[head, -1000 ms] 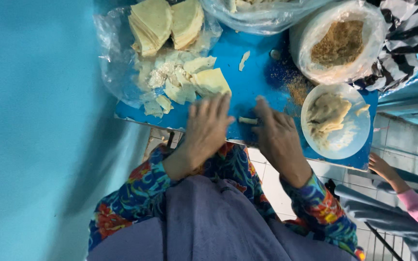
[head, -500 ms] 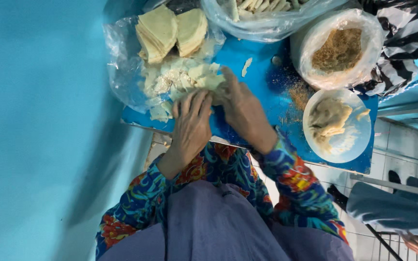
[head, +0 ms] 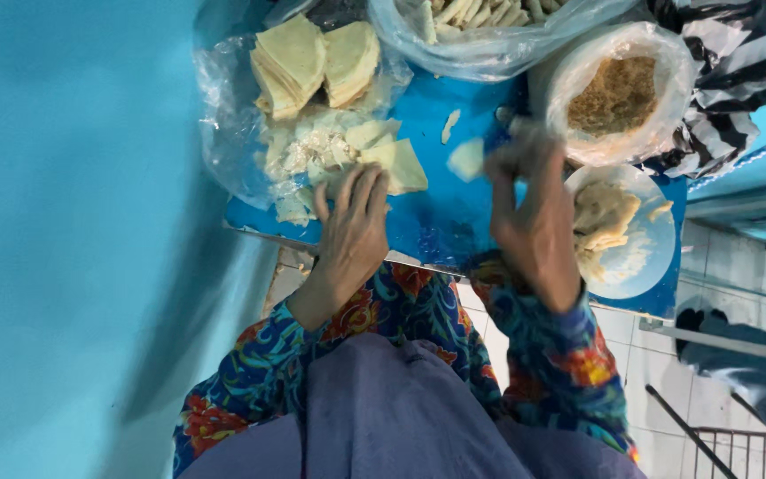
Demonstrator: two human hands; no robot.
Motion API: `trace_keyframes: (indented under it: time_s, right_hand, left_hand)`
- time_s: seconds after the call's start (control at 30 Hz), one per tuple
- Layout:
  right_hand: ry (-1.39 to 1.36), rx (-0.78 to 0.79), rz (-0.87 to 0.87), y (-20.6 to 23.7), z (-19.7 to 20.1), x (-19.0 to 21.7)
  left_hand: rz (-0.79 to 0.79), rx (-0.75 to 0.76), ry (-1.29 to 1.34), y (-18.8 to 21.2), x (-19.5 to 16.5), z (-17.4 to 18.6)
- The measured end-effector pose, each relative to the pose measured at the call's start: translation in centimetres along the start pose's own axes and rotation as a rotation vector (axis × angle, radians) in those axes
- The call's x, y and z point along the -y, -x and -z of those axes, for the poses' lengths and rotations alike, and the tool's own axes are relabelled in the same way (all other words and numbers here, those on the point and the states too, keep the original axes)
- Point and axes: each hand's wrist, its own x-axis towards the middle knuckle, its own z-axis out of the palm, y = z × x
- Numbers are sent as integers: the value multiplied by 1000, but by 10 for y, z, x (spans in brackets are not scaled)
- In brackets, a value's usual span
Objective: The person sits at a low table and folds thin dough sheets into small pieces by hand, one at a time, pressing each fold and placing the finished piece onto a plate. Folded pieces accumulate on the plate while more flat dough sheets wait on the table beside a bowl of dough and a container of brown powder.
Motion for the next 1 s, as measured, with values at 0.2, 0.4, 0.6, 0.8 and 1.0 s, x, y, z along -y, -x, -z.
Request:
trace_keyframes:
  time_s: [0.2,0.4,0.6,0.8,1.0]
  right_hand:
    - [213,306,8,67,-8,16]
    - [147,63,-338,100,54,-6]
    - [545,397,-269,111,109,-44]
    - [603,496,-258,113,110,-58]
    - [566,382,-269,110,109,-44]
  left_hand:
    - [-315,132,391,21,-19,16]
    - [-338,197,344,24,-30,14]
    - [-411,130,371,23,-20,4]
    - [-464,98,263,27,-10,7]
    - [-423,69,475,29,-13,2]
